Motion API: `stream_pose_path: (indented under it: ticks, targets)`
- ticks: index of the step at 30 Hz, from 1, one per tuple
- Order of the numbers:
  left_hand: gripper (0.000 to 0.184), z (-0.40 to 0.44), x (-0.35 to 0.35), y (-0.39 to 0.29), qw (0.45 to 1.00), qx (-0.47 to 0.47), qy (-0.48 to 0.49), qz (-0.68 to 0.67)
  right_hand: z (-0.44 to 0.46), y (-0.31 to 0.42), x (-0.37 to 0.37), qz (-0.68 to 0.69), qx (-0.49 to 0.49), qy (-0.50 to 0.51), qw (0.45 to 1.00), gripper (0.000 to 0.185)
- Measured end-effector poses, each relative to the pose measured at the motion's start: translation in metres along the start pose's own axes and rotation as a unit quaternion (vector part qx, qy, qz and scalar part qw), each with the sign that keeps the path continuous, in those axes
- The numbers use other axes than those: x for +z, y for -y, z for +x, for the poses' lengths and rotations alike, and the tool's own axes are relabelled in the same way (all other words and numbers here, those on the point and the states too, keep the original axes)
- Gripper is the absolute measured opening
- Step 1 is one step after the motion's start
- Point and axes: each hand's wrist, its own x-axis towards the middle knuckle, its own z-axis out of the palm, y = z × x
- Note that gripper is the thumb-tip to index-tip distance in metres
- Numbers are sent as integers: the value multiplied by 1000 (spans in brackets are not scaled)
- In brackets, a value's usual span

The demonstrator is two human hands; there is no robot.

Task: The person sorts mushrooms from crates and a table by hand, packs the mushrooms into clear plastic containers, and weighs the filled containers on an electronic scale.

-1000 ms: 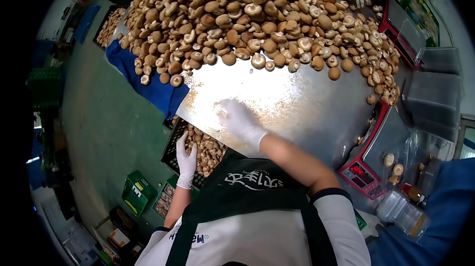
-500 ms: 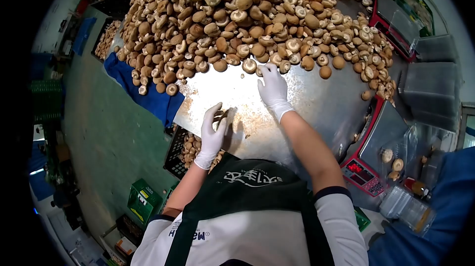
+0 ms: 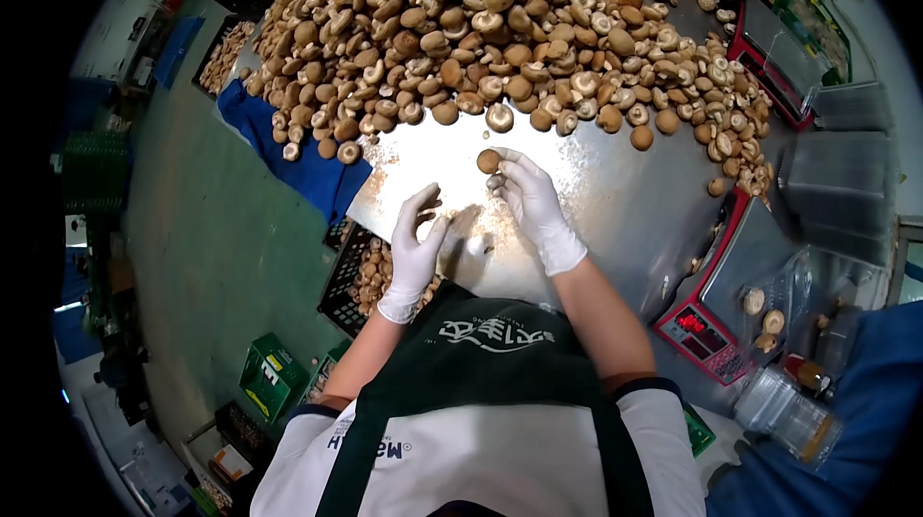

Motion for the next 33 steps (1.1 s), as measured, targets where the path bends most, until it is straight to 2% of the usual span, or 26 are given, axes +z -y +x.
stream_pose_path:
  ticks: [4, 7, 11, 12, 19, 20, 23, 25, 27, 29, 31, 33]
  targets:
    - [51, 9, 3, -39, 995, 96, 19, -1, -42, -2, 22, 105, 45, 56, 992, 27]
    - [52, 9, 7, -46, 990, 128, 51, 10, -55, -1, 27, 100, 53, 81, 990, 27]
    - [44, 1, 13, -52, 993, 115, 36, 6, -71, 4, 31, 81, 59, 79, 992, 26]
    - [43, -1, 13, -52, 992, 118, 38, 18, -72, 2, 24, 81, 59, 113, 989, 26]
    - [38, -17, 24, -35, 991, 120, 55, 34, -89, -8, 11, -21, 33, 80, 996, 26]
    - [39, -17, 28, -33, 991, 116, 64, 35, -89, -9, 7, -44, 24, 60, 997, 24]
    - [41, -12, 41, -32, 984, 107, 128, 70, -98, 11, -11, -245, 24, -16, 969, 22]
    - [41, -9, 51, -28, 979, 95, 162, 76, -100, 10, -41, -237, -53, -122, 962, 24]
    - [41, -5, 57, -20, 975, 99, 181, 86, -105, 22, -77, -301, -127, -221, 919, 24]
    - [41, 6, 66, -14, 972, 108, 185, 97, -116, 39, -103, -267, -127, -298, 908, 26]
    - [39, 26, 79, -14, 976, 81, 182, 90, -121, 46, -129, -231, -102, -322, 913, 30]
    - [40, 64, 104, -4, 980, 105, 143, 94, -119, 47, -132, -222, -99, -322, 915, 30]
